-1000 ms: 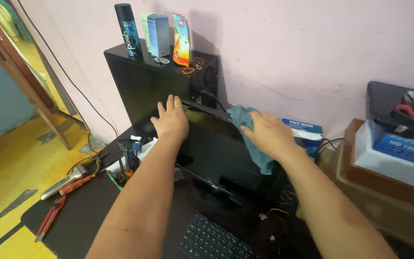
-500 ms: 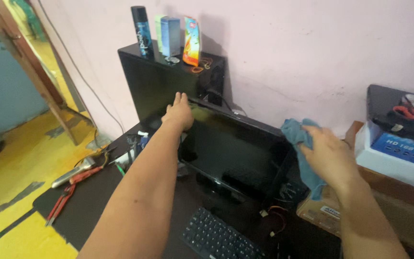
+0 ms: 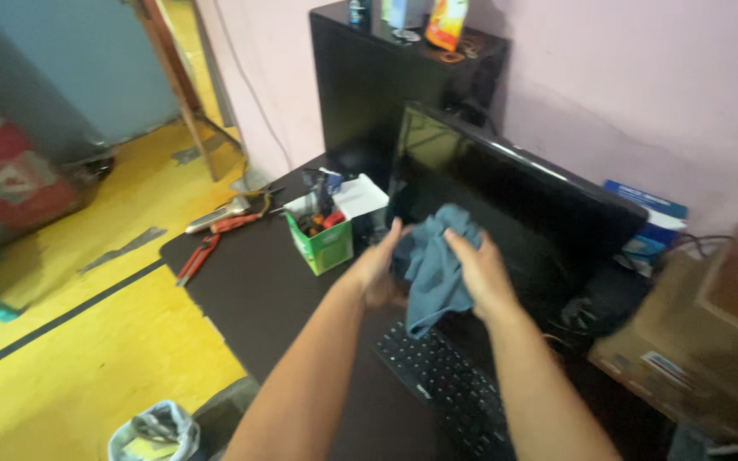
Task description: The person wipes a computer monitor and a computer tower with a cloth, then organizes various items on the desk. They place tools and a cloth into a red bag, move items from the desk to a chair, and wipe the top of the computer tower.
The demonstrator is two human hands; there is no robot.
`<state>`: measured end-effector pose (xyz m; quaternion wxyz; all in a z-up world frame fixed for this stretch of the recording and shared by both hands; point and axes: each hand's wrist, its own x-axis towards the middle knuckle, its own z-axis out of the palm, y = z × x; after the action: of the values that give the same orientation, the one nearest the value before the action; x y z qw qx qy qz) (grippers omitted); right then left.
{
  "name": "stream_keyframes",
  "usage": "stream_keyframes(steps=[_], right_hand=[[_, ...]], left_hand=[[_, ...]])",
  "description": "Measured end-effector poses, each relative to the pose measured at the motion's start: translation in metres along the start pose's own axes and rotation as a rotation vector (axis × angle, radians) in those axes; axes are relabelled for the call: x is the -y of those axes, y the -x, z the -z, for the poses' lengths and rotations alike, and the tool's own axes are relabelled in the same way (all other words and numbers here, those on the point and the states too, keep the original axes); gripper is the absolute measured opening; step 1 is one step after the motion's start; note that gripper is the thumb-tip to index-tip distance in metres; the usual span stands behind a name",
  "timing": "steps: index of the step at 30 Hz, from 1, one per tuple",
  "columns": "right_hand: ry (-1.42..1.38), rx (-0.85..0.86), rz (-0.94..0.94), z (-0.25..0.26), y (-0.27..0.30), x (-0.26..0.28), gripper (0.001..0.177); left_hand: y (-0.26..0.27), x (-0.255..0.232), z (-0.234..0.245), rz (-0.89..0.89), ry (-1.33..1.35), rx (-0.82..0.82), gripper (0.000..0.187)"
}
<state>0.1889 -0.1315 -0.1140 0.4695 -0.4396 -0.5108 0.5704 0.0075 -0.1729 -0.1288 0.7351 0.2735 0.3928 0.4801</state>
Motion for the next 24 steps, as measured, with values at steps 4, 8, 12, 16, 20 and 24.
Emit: stream_keyframes(steps=[4, 8, 12, 16, 20, 24], right_hand=[[-0.084, 0.175, -0.177, -0.052, 0.001, -0.083, 0.052], [0.001, 0.289, -0.621, -0.087, 0.006, -0.112, 0.063], [0.284, 0.45, -0.587, -0.107, -0.014, -0.135, 0.072], [0.371, 0.278, -0.429, -0.134, -0.069, -0.168, 0.07], [0.13, 0.145, -0.48, -0.175, -0.127, -0.186, 0.068], [0.019, 0.091, -0.567, -0.205, -0.164, -0.187, 0.062]], left_hand=[[0.046, 0.038, 0.029, 0.006, 0.032, -0.17, 0.075], [0.054, 0.068, 0.086, -0.104, -0.175, -0.287, 0.081], [0.057, 0.087, 0.16, -0.115, -0.477, -0.518, 0.064], [0.042, 0.101, 0.226, -0.098, -0.82, -0.701, 0.059], [0.037, 0.093, 0.27, -0.155, -1.088, -0.749, 0.063], [0.05, 0.041, 0.264, 0.116, -1.141, -0.639, 0.065]])
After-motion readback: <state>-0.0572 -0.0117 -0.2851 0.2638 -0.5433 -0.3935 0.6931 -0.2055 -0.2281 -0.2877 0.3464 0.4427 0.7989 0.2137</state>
